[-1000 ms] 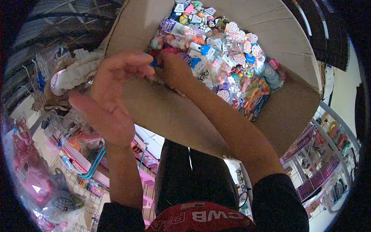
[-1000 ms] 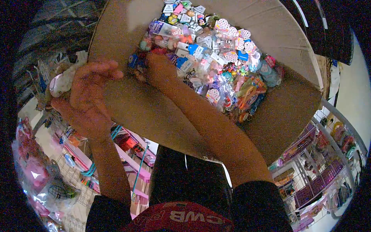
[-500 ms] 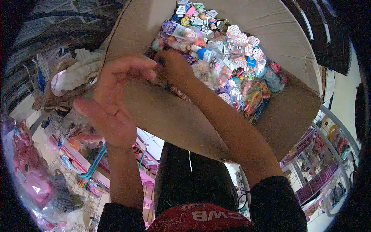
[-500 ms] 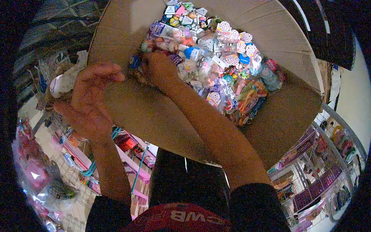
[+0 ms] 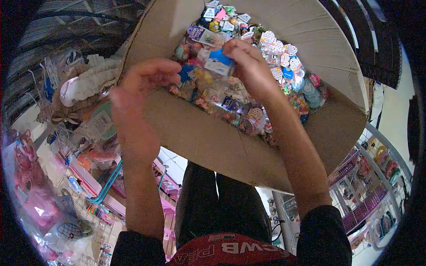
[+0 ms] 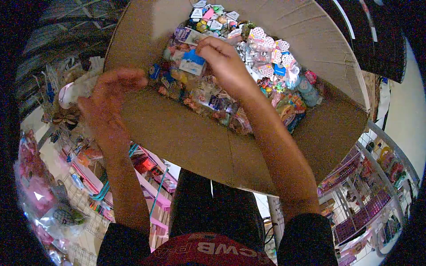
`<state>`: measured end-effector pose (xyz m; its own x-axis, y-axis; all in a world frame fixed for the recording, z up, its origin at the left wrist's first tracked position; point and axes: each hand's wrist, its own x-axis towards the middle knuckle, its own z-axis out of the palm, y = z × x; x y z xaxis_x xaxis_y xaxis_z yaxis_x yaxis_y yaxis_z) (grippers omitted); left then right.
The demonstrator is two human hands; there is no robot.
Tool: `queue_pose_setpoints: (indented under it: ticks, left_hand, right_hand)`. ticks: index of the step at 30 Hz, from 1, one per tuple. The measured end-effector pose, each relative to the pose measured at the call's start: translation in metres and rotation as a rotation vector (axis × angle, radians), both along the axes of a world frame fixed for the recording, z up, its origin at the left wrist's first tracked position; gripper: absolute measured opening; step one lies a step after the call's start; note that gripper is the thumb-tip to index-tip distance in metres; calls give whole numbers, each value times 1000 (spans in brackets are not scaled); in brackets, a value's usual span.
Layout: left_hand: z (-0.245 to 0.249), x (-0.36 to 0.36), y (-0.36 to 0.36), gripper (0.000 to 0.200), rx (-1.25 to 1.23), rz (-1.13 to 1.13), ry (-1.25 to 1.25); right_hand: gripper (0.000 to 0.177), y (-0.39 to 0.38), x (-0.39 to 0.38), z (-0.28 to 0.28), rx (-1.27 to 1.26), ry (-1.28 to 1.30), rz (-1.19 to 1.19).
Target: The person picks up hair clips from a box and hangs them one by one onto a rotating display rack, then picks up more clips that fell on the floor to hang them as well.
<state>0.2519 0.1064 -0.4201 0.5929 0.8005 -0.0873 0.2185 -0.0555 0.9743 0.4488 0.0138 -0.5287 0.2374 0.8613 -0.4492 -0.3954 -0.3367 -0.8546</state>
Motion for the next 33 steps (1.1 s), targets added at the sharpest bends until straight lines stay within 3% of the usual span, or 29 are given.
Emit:
queue_pose_setpoints:
  ticks: [2,4,7,10,12,14,17,20,22,23,25,29,31,33]
  left_hand:
    - [2,5,-3,75,36,16,15]
    - [9,14,-7,34,108,26,167]
    - [5,17,-7,23,96,26,171]
    - [2,18,-8,26,13,72,194]
    - [8,20,-8,25,-20,82,183]
    - [9,20,-8,24,-54,94,172]
    - [6,14,-6,24,-85,131,214]
    - [3,12,-4,28,-3,128,135]
    - [3,15,-3,28,77,172,95]
    - [4,15,-3,28,77,174,96]
    - [6,15,-3,29,70,162,73]
    - [8,14,-4,30,41,182,103]
    - [7,12,-2,31,107,134,119]
    - [7,12,-2,32,61,157,136]
  right_hand:
    - [15,-3,5,17,-26,112,-52]
    - [14,-3,4,35,77,69,-26]
    - [15,4,-4,69,89,52,22]
    - [16,13,-12,81,137,-7,111]
    - [15,24,-17,77,360,-112,125]
    - [15,24,-17,79,296,-116,180]
    - [21,33,-24,67,314,-156,89]
    - [28,36,-31,36,298,30,-84]
    - [31,37,-39,-2,41,-327,3]
    - [31,36,-48,-19,41,-327,4]
    - [28,35,-68,-48,72,-932,178]
    - [31,31,-90,-46,158,-970,205]
    - [33,35,-90,-32,11,-923,296]
    - [31,36,-94,-60,86,-946,303]
